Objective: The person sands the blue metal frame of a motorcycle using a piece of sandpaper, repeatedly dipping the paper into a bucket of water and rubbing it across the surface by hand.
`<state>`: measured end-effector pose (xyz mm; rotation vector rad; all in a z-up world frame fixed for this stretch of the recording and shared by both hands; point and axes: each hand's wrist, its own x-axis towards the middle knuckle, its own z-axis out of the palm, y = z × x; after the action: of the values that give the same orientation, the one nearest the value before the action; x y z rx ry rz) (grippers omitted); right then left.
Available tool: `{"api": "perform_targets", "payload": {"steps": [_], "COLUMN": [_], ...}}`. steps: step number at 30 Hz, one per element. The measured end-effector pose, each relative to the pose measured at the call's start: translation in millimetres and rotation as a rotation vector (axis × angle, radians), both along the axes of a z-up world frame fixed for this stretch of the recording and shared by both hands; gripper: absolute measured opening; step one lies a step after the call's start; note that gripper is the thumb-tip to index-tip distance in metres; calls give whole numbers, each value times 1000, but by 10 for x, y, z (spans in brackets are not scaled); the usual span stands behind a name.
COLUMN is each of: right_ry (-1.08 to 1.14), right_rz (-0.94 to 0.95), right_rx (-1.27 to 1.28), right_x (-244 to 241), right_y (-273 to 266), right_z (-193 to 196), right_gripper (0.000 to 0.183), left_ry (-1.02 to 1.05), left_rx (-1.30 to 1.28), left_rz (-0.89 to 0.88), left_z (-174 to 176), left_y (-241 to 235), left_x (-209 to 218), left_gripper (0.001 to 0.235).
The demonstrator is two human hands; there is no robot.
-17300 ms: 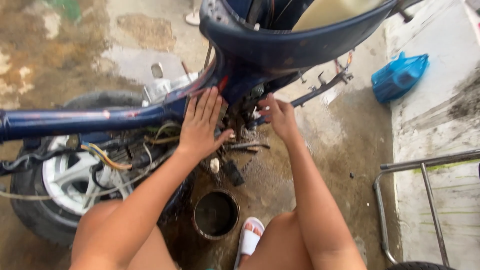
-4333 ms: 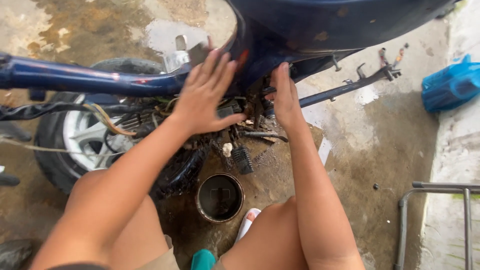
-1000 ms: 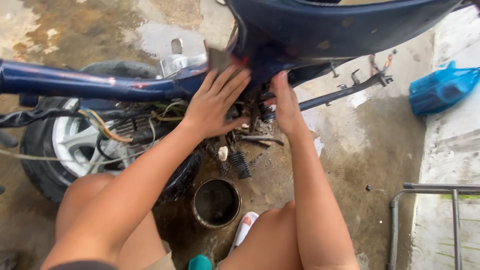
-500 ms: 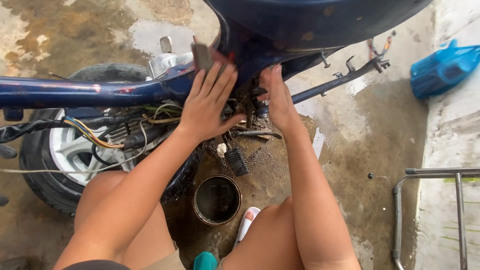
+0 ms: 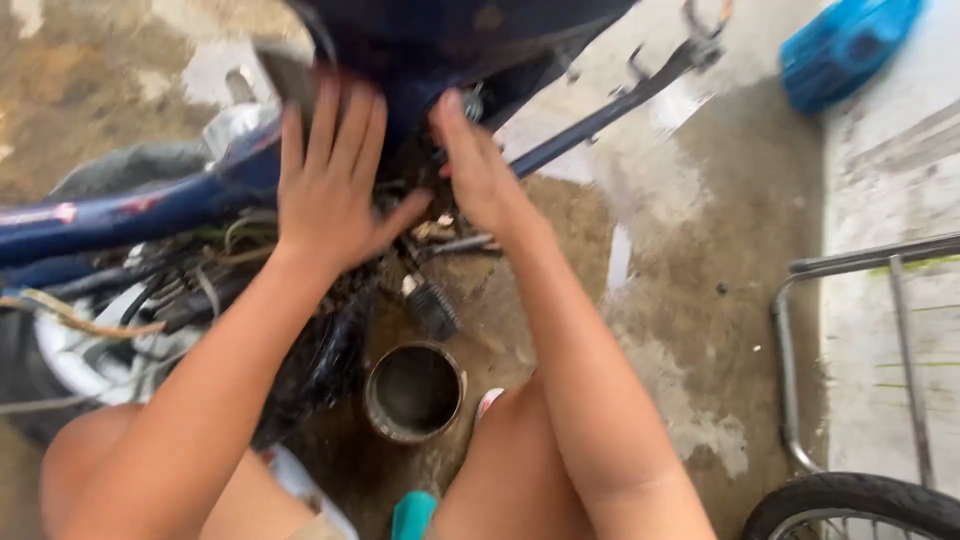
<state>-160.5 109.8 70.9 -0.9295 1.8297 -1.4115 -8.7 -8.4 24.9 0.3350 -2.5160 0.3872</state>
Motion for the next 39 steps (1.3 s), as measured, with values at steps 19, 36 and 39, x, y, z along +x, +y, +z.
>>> {"api": "perform_targets", "payload": {"steps": [19, 36, 39], "right_ry": [80, 37, 156], "right_rz": [41, 58, 85], "right_rx": [14, -170, -225], "right_x": [52, -113, 167], "right_y": [-40, 12, 23], "right_z": [-137, -459, -62], "right_gripper": [96, 105, 84], "left_ry": [-30, 97, 150], "left_rx": [25, -34, 49], "left_rz": [113, -10, 41], "left_z": [-54, -470, -138], "left_y": [93, 57, -6], "left_x": [92, 250, -280], "left_gripper": [95, 95, 104]}}
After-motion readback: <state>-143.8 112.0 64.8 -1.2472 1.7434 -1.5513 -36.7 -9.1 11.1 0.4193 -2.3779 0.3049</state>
